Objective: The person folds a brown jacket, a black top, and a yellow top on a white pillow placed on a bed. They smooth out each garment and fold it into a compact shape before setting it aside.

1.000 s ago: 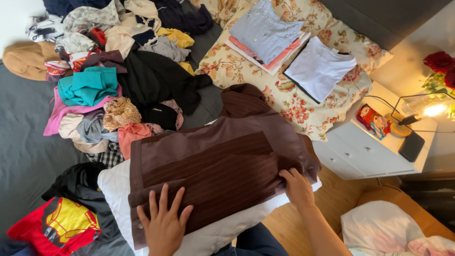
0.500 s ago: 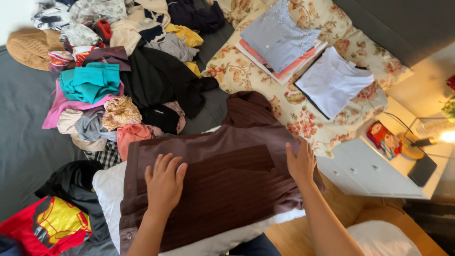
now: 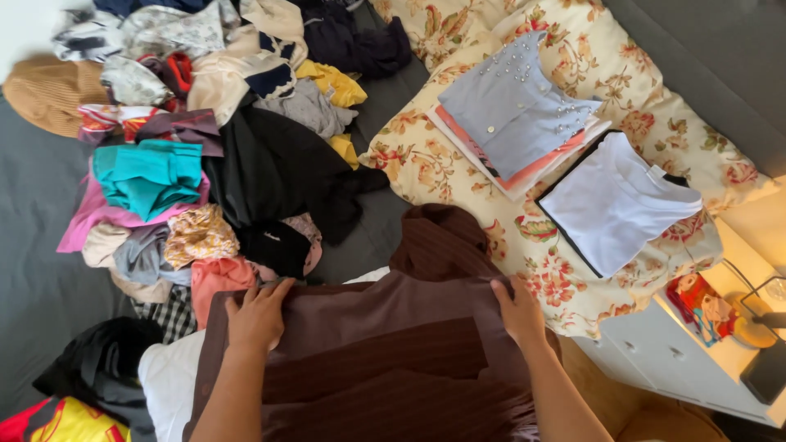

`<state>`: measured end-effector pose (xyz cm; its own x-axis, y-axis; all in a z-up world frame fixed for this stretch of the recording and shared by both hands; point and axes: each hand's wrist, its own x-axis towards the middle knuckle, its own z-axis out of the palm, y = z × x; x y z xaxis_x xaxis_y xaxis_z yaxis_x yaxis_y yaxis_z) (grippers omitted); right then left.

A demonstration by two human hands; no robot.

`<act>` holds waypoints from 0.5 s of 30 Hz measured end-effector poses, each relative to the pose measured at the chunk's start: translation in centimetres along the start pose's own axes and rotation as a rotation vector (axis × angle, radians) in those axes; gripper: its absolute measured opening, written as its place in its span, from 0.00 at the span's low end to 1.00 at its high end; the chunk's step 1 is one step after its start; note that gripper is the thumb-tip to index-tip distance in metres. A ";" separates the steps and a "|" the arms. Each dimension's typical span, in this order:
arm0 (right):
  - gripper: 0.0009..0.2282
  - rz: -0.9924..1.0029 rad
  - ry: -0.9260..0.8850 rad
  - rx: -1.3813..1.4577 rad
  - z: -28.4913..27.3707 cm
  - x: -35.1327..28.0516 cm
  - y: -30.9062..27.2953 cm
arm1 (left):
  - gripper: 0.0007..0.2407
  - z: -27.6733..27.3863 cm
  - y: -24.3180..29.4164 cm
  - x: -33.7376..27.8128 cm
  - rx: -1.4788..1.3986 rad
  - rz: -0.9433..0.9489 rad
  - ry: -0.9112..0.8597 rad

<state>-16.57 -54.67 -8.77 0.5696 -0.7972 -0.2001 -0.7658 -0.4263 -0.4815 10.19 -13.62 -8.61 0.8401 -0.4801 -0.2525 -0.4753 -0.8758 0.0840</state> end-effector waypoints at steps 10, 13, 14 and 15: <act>0.18 0.055 -0.152 -0.219 0.7 5.1 4.2 | 0.17 1.9 -2.3 4.1 0.239 -0.044 -0.307; 0.23 -0.011 -0.042 -0.219 -3.9 4.2 -7.5 | 0.18 -1.0 -2.3 4.1 0.273 0.021 -0.280; 0.23 -0.013 -0.047 -0.220 -2.9 5.1 -8.7 | 0.18 -1.2 -2.6 4.1 0.273 0.017 -0.285; 0.21 -0.088 -0.042 -0.143 -1.9 6.0 -9.9 | 0.18 -1.5 -3.0 4.1 0.274 0.002 -0.295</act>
<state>-6.14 -56.00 -3.55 0.6456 -0.7372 -0.1993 -0.7456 -0.5520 -0.3733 15.42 -13.04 -8.41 0.7468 -0.4126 -0.5216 -0.5629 -0.8098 -0.1654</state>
